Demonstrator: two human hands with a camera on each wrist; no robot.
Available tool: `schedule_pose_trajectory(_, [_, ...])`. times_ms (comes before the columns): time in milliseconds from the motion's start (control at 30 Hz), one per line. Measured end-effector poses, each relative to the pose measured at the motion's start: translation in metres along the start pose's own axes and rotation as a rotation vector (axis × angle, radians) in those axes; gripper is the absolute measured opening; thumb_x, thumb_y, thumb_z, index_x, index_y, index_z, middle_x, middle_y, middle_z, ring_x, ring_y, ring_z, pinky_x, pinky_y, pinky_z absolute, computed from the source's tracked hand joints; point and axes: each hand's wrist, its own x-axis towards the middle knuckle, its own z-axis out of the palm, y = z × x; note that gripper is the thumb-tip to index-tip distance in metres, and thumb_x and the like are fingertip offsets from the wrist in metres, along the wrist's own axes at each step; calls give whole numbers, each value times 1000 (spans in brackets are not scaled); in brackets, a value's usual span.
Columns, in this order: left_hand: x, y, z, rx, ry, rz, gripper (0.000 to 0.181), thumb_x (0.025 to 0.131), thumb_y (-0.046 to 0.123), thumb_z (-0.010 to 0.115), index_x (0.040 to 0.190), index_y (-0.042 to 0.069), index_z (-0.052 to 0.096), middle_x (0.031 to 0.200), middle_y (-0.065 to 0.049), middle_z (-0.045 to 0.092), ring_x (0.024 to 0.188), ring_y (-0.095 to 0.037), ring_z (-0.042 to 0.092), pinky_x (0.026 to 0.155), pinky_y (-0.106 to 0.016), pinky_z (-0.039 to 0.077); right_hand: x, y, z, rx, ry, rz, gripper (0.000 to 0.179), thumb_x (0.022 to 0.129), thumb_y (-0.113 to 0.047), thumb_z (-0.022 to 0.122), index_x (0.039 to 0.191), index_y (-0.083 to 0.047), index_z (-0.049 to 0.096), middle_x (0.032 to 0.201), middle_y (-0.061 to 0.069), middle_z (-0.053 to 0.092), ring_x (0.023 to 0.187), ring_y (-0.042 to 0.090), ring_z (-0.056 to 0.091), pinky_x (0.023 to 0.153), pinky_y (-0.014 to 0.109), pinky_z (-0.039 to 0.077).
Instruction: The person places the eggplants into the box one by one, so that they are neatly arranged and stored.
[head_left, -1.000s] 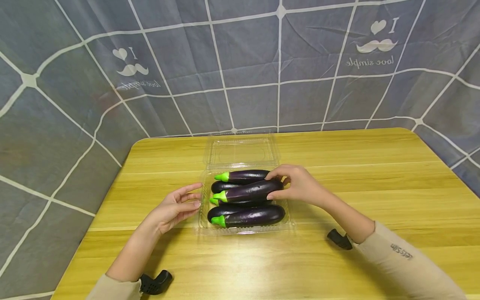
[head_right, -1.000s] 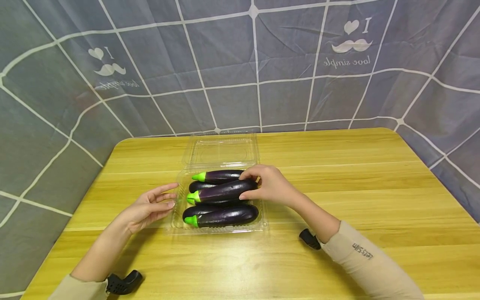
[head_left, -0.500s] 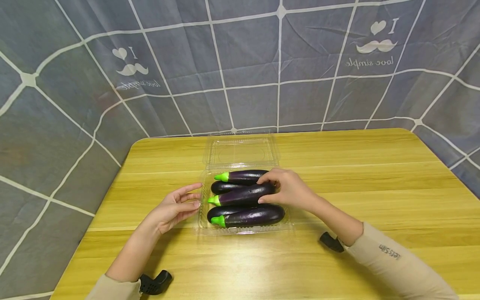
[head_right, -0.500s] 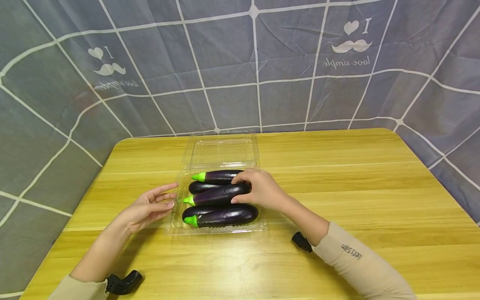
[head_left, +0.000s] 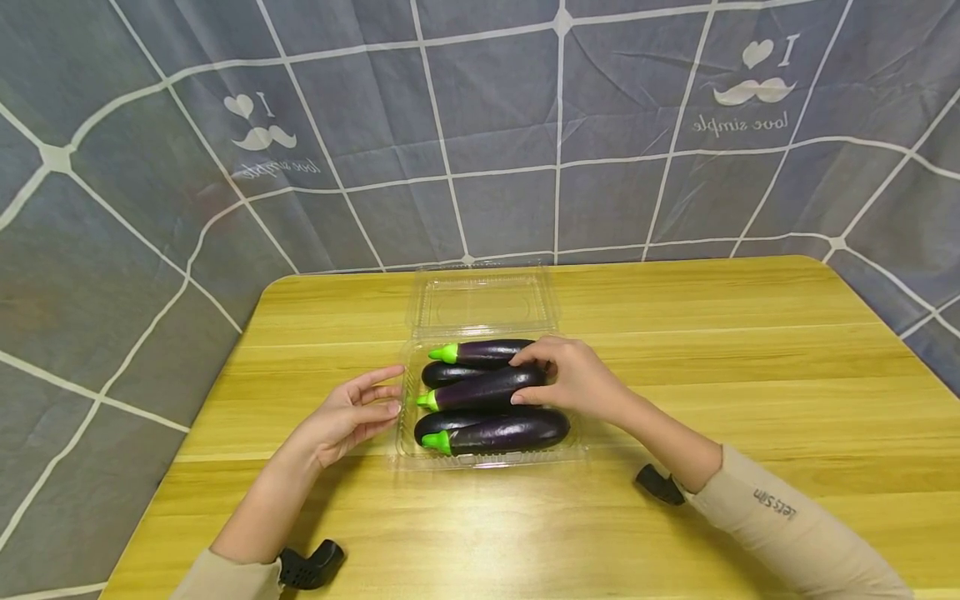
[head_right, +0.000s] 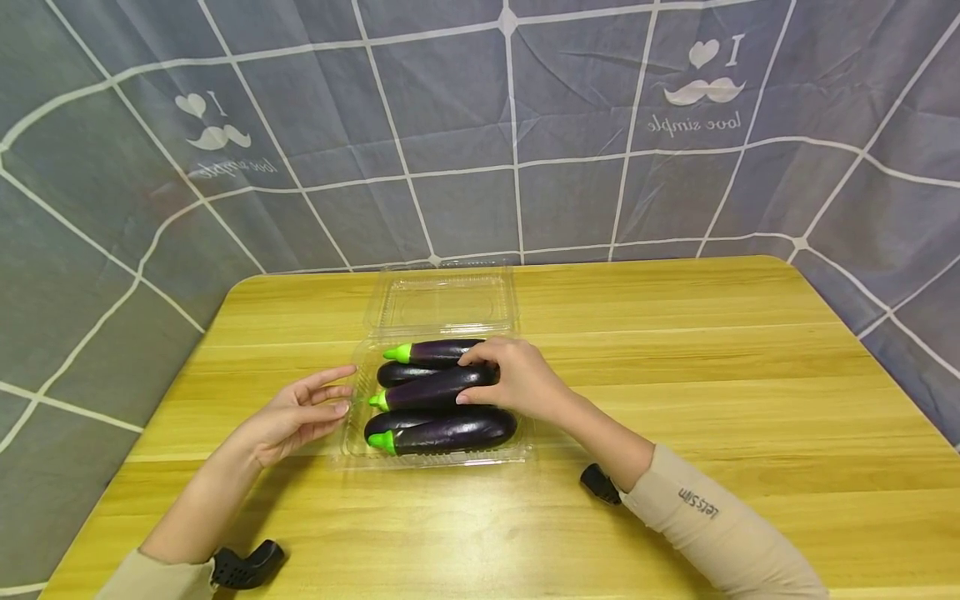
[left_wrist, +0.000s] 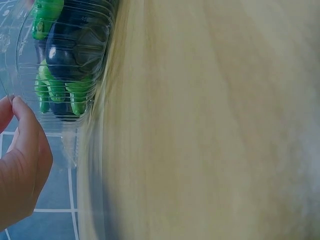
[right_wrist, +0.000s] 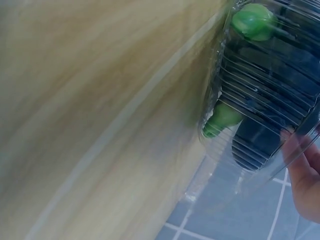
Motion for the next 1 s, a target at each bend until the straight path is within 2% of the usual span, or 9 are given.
schedule_pose_trajectory(367, [-1, -1, 0, 6, -1, 7, 63, 89, -5, 55, 145, 1, 26, 117, -11, 46, 91, -11, 57, 80, -23, 50, 0, 3, -1, 72, -18, 11, 39, 70, -24, 83, 103, -8, 69, 91, -1, 63, 75, 11, 54, 64, 26, 51])
schedule_pose_trajectory(667, [0, 0, 0, 11, -1, 11, 63, 89, -6, 55, 145, 0, 26, 116, -10, 47, 91, -10, 57, 81, -23, 50, -1, 3, -8, 196, -43, 65, 40, 72, -18, 81, 107, -3, 68, 98, 8, 64, 86, 21, 57, 73, 37, 54])
schedule_pose_trajectory(1000, [-1, 0, 0, 3, -6, 8, 64, 89, -5, 56, 145, 1, 26, 115, -9, 47, 90, -10, 57, 80, -23, 50, -2, 8, -17, 334, -65, 101, 36, 76, -13, 77, 108, 1, 66, 105, 14, 64, 90, 30, 58, 77, 38, 53])
